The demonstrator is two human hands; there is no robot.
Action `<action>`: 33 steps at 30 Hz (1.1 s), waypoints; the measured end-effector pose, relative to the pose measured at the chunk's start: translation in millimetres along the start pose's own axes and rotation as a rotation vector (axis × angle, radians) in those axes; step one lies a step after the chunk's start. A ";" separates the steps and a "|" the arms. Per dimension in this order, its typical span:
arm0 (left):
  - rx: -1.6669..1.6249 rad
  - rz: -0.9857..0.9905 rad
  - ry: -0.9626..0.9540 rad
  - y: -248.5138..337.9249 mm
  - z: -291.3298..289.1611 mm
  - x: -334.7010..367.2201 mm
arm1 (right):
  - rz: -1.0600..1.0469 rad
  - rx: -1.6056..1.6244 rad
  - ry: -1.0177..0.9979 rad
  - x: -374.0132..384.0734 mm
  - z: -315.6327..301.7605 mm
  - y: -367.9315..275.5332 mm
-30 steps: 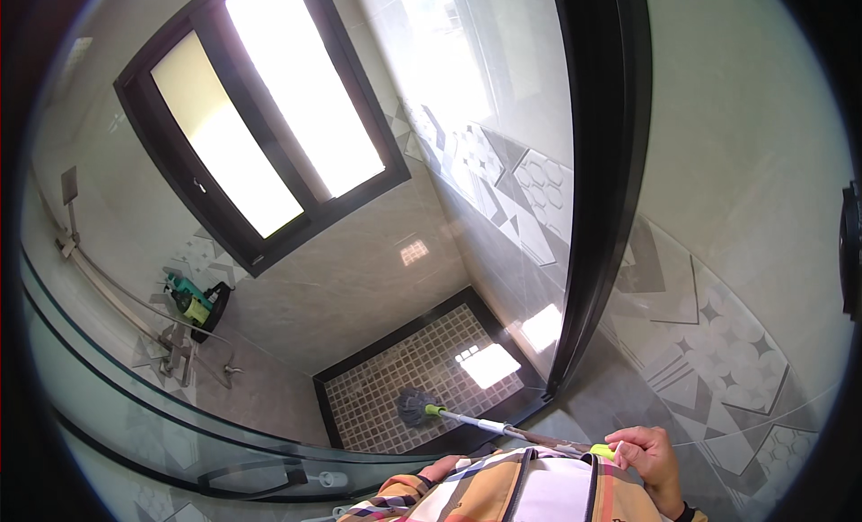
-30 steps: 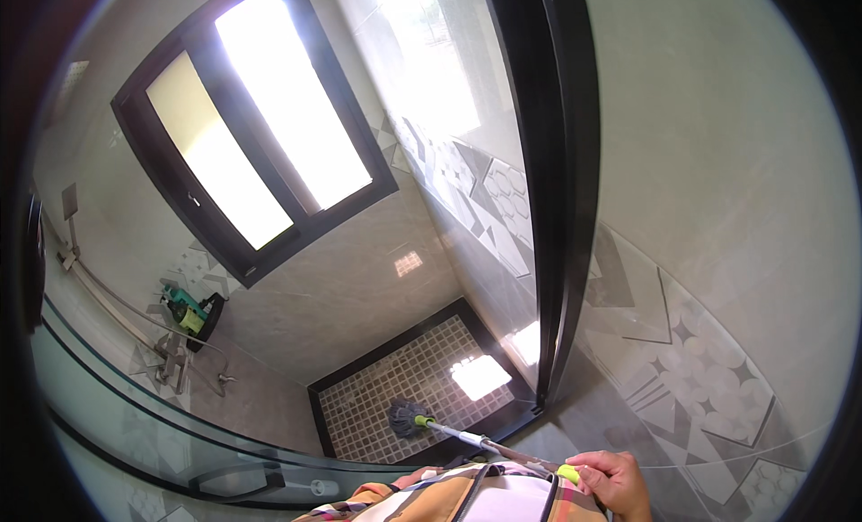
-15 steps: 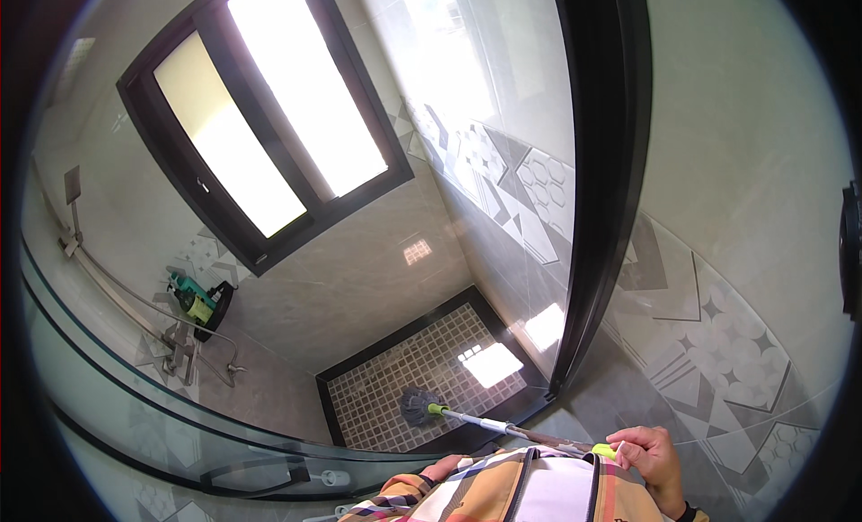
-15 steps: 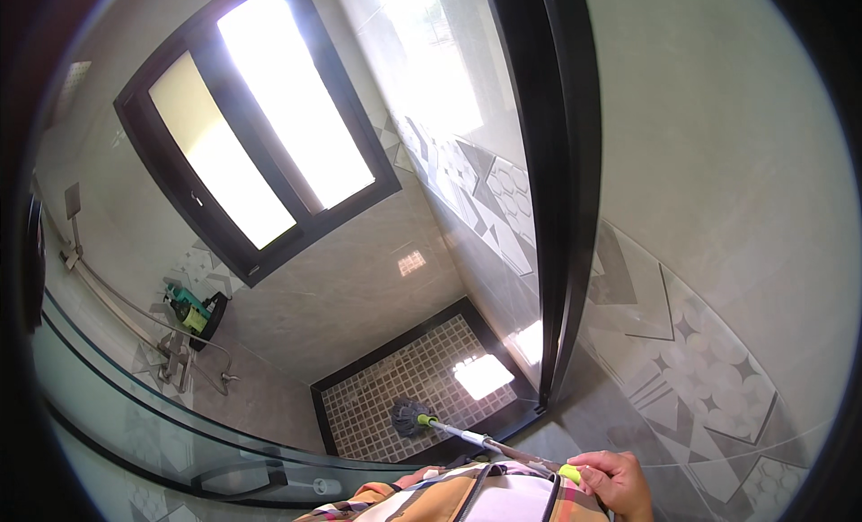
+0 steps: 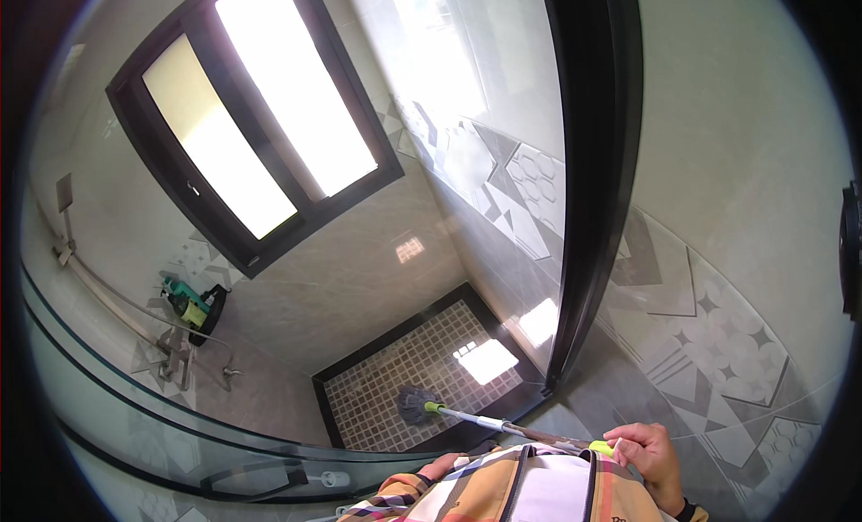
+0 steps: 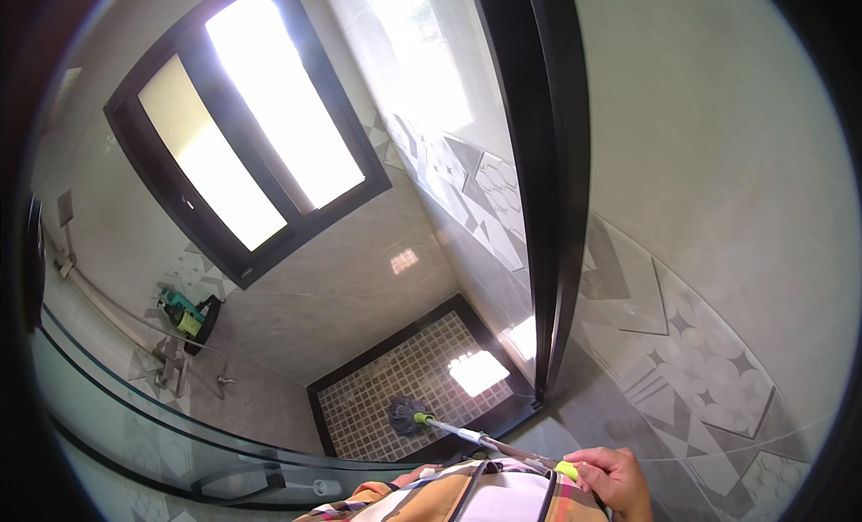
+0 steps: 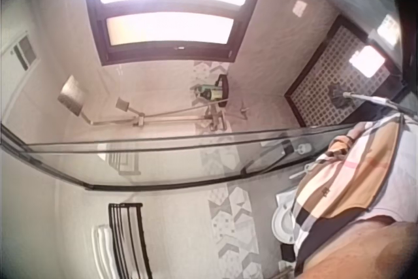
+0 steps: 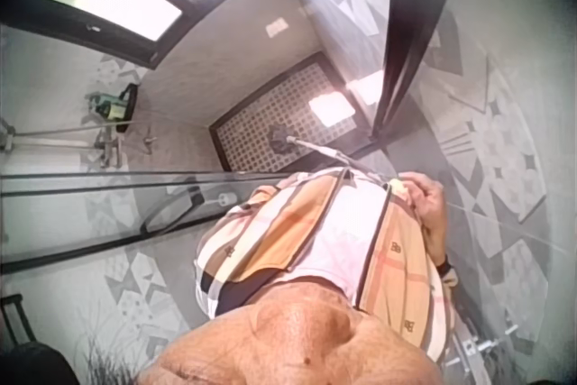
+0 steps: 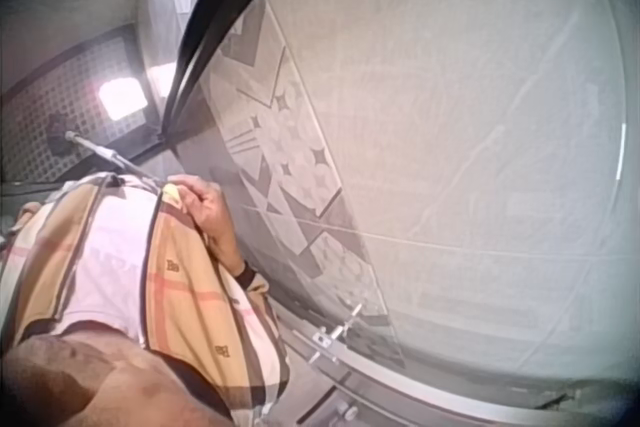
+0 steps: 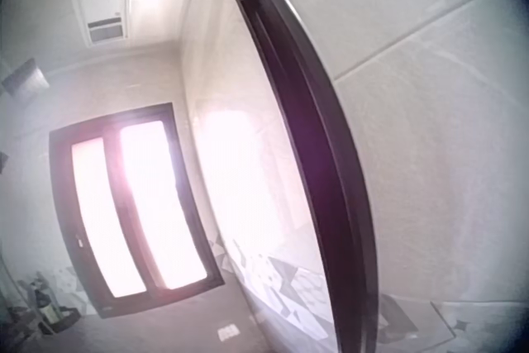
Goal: Mopping the shower and bathroom floor with a long-handled mop.
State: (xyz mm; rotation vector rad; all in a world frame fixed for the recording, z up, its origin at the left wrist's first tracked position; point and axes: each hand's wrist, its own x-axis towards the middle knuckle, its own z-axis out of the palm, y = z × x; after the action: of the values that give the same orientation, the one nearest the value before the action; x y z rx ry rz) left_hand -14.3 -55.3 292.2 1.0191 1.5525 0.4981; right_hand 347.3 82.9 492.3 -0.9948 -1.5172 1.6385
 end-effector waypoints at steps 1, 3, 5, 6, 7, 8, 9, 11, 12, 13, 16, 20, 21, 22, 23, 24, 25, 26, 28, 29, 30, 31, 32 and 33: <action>-0.001 -0.006 0.007 -5.8 1.4 5.4 | -0.005 -0.001 -0.003 0.6 -0.2 -1.1; -0.072 -0.173 -0.068 -97.7 8.4 49.2 | -0.018 -0.002 -0.034 1.8 3.9 -4.3; -0.093 -0.257 -0.121 -107.3 11.3 65.7 | -0.011 0.005 -0.023 1.6 3.5 -3.5; -0.222 -0.398 -0.080 -114.0 12.6 68.2 | -0.011 0.004 -0.023 1.6 3.8 -3.7; -0.350 -0.539 -0.040 -110.6 13.2 67.4 | -0.010 0.011 -0.020 1.6 3.9 -3.7; -0.351 -0.539 -0.040 -114.1 14.1 67.5 | -0.010 0.018 -0.020 1.7 4.1 -3.8; -0.324 -0.465 -0.042 -116.1 14.6 65.6 | -0.011 0.017 -0.024 2.0 4.4 -3.7; -0.207 -0.305 -0.031 -61.5 12.2 41.8 | 0.003 0.008 -0.011 2.6 1.2 -0.6; -0.114 -0.221 -0.001 3.5 8.0 11.9 | 0.008 0.009 0.006 2.4 -2.0 -0.9; -0.023 -0.141 0.042 67.9 3.8 -20.8 | 0.007 0.002 0.006 2.4 -3.2 -2.4; -0.155 -0.300 0.081 72.2 3.9 -27.5 | -0.002 0.007 -0.041 3.0 -1.7 -5.1; 0.050 -0.201 0.002 -53.6 5.5 35.6 | -0.021 0.025 -0.068 3.2 -1.2 -2.4; -0.084 -0.289 -0.055 -83.6 7.0 49.1 | -0.021 0.026 -0.072 3.2 -0.9 -3.0; -0.214 -0.374 -0.118 -90.7 7.7 54.9 | -0.020 0.014 -0.073 3.5 -1.6 -3.9; -0.213 -0.374 -0.120 -98.4 8.6 58.1 | -0.020 0.002 -0.076 3.6 -2.0 -4.3; -0.224 -0.367 -0.129 -106.2 9.2 60.8 | -0.019 0.002 -0.076 3.2 -2.1 -3.9; -0.234 -0.359 -0.138 -110.4 9.5 63.4 | -0.010 0.008 -0.071 2.7 -2.1 -3.4; -0.234 -0.358 -0.139 -114.5 9.6 66.2 | -0.001 0.014 -0.067 2.5 -2.0 -3.3; 0.010 -0.253 -0.143 -120.3 9.4 70.6 | 0.006 0.013 -0.066 1.9 -1.7 -4.5; 0.009 -0.253 -0.142 -122.4 9.5 71.5 | 0.014 0.014 -0.065 1.7 -1.5 -4.9; 0.048 -0.243 -0.131 -124.5 9.8 72.4 | 0.013 0.014 -0.066 1.8 -1.4 -5.0; 0.086 -0.233 -0.121 -123.5 10.2 72.5 | 0.005 0.011 -0.067 1.8 -1.4 -4.9; 0.086 -0.232 -0.122 -122.4 11.1 72.5 | -0.002 0.008 -0.068 1.7 -1.3 -4.7; -0.039 -0.301 -0.115 -121.4 12.5 72.4 | -0.002 0.007 -0.067 1.6 -1.2 -4.4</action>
State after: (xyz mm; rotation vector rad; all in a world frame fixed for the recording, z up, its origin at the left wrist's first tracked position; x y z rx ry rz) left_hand -40.5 -63.4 153.0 0.7530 1.5524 0.2547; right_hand 347.6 85.2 496.5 -0.9423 -1.5547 1.6901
